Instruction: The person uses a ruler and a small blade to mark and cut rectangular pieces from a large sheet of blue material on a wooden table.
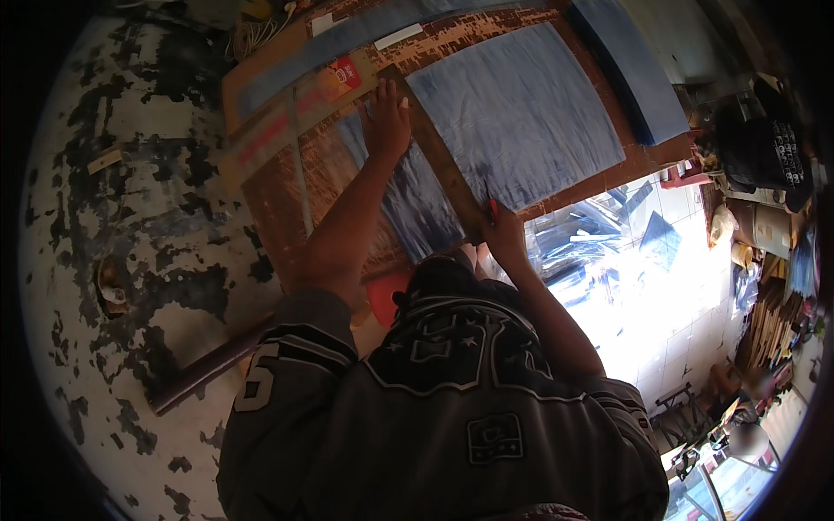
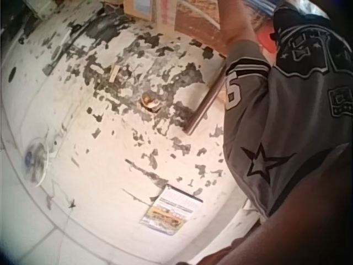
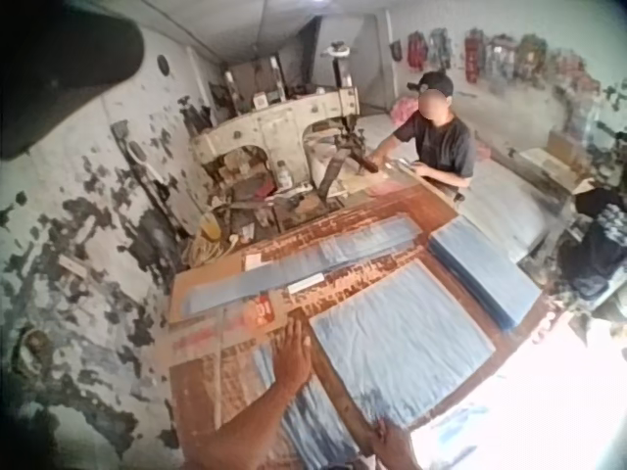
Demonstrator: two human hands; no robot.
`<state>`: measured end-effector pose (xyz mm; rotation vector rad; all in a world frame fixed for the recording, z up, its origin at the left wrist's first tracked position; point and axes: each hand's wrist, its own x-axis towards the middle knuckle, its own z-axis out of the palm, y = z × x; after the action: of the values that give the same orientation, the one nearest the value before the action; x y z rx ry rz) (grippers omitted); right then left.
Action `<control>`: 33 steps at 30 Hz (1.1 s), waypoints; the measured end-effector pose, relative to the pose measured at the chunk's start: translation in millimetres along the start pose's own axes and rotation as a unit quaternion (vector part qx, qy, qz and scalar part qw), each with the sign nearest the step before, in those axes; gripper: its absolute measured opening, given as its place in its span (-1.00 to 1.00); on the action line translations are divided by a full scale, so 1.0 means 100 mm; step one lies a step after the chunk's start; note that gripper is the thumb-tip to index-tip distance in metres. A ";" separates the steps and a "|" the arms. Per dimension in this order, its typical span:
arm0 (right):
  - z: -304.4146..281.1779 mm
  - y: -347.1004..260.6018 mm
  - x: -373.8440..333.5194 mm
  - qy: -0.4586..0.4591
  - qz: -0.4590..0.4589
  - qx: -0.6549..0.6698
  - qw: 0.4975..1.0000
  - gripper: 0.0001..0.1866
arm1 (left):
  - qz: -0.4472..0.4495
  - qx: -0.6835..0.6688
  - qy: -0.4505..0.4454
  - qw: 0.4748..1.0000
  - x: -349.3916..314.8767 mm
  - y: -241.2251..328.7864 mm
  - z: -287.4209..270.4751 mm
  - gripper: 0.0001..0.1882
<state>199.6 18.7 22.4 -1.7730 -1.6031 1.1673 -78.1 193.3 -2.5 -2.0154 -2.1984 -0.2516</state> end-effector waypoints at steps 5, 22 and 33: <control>-0.02 0.18 -0.19 0.000 0.035 -0.011 0.999 -0.64 | 0.006 0.019 0.017 1.000 0.02 -0.02 0.04 -0.42; 0.14 0.34 -0.35 -0.038 0.122 0.117 0.985 -0.63 | 0.030 -0.029 0.075 0.996 -0.01 -0.03 0.12 -0.44; 0.16 0.31 -0.38 -0.020 0.108 0.136 0.985 -0.67 | 0.034 -0.074 0.099 0.992 0.00 -0.04 0.10 -0.43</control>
<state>205.7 -27.1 -0.8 -1.7819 -1.2261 1.4532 -81.9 195.0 -12.8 -2.0347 -2.0407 -0.5944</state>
